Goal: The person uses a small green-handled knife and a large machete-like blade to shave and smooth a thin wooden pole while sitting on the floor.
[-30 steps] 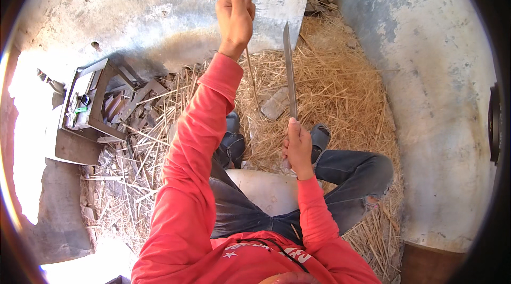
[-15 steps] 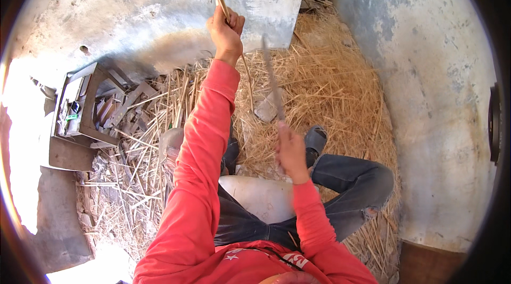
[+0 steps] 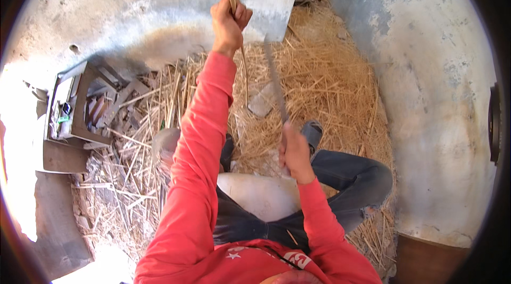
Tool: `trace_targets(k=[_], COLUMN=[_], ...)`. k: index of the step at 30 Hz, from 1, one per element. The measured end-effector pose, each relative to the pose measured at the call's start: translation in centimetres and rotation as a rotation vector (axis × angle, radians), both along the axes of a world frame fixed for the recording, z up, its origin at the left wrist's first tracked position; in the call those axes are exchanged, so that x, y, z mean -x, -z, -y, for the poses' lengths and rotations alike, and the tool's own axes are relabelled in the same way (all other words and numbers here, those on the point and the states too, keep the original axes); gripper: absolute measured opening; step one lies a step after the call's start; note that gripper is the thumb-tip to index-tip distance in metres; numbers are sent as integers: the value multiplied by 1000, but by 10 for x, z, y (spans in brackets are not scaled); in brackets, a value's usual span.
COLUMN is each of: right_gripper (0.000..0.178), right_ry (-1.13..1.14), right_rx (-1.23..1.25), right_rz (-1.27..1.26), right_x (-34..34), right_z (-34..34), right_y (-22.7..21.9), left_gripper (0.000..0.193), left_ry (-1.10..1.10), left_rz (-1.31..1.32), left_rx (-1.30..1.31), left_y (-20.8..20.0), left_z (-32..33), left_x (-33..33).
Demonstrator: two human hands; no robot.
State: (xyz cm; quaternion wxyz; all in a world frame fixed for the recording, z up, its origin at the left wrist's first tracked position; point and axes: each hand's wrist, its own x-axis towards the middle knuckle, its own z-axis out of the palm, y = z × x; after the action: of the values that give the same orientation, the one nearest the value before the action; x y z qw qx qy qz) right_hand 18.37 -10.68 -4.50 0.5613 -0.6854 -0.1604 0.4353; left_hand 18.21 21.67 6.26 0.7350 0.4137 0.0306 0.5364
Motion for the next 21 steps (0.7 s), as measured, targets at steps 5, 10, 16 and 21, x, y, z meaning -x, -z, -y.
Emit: trace_targets(k=[5, 10, 16, 21], right_gripper=[51, 53, 52, 48], right_ry=[213, -66, 257, 67], right_rx=[-450, 133, -452, -160], right_rz=[60, -81, 3, 81], right_x=[18, 21, 4, 29], right_z=[-24, 8, -11, 5], right_y=[-51, 10, -92, 25], left_gripper=[54, 57, 60, 59], left_ry=[226, 328, 300, 384], left_rz=[-125, -122, -154, -101], left_rx=[-140, -123, -161, -164], left_y=[-1, 4, 2, 5], left_z=[-8, -2, -7, -8], left_x=[13, 8, 11, 9])
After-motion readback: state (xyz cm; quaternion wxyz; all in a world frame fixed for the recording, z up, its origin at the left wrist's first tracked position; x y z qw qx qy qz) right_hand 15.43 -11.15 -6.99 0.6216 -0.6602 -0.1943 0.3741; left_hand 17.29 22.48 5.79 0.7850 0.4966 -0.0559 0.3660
